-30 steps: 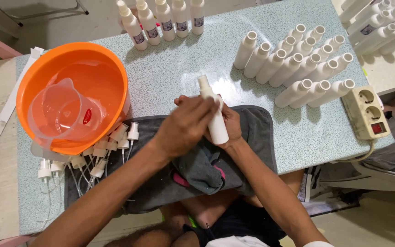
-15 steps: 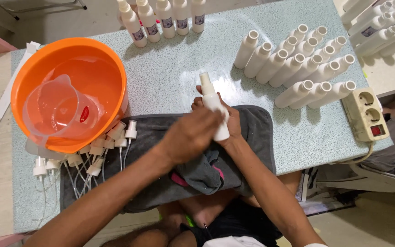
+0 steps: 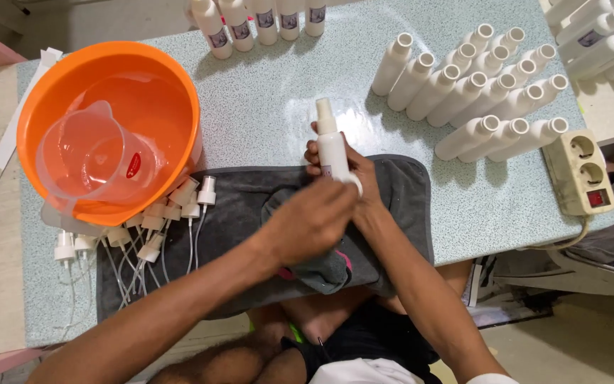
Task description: Wiping down plastic bottles and assembling spray pump heads onto them at a work table.
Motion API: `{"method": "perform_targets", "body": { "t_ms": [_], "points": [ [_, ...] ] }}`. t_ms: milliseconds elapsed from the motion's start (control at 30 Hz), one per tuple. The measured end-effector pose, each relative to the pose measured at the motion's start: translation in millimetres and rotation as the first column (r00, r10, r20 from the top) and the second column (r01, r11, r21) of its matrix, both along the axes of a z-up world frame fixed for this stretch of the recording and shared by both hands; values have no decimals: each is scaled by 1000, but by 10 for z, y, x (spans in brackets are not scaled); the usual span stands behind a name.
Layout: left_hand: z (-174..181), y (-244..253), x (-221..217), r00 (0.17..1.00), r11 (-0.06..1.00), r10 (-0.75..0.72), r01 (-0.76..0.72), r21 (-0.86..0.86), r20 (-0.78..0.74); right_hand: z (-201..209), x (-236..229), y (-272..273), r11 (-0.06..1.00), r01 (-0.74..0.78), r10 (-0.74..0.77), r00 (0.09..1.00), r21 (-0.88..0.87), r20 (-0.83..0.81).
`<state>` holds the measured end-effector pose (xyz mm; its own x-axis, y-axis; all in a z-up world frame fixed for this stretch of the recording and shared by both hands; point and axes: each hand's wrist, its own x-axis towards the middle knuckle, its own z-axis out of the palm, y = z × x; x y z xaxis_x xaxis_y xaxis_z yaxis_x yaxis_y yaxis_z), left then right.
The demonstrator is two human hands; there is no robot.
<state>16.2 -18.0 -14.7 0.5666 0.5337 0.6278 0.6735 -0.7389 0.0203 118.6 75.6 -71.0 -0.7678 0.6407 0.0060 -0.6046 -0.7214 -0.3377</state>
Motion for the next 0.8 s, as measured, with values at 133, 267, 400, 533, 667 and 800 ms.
{"method": "perform_targets", "body": {
  "t_ms": [133,267,400,533,667,800],
  "points": [
    [267,-230,97,999,998,-21,23,54,-30,-107,29,97,1000,-3,3,995,-3,-100],
    [486,-85,-74,999,1000,2,-2,-18,33,-365,45,170,998,8,-18,985,-54,-170],
    [383,0,-109,997,998,70,-70,5,-14,193,45,4,998,28,-32,997,-55,-66],
    [192,134,-162,998,997,59,-59,50,-7,25,-23,-55,995,50,-53,998,-83,-36],
    [387,247,-264,977,985,165,-170,28,134,185,-23,-149,989,-44,21,987,-139,-158],
    [196,113,-109,985,996,83,-89,32,148,147,24,-113,999,-37,36,990,-6,-135]
  ]
}}
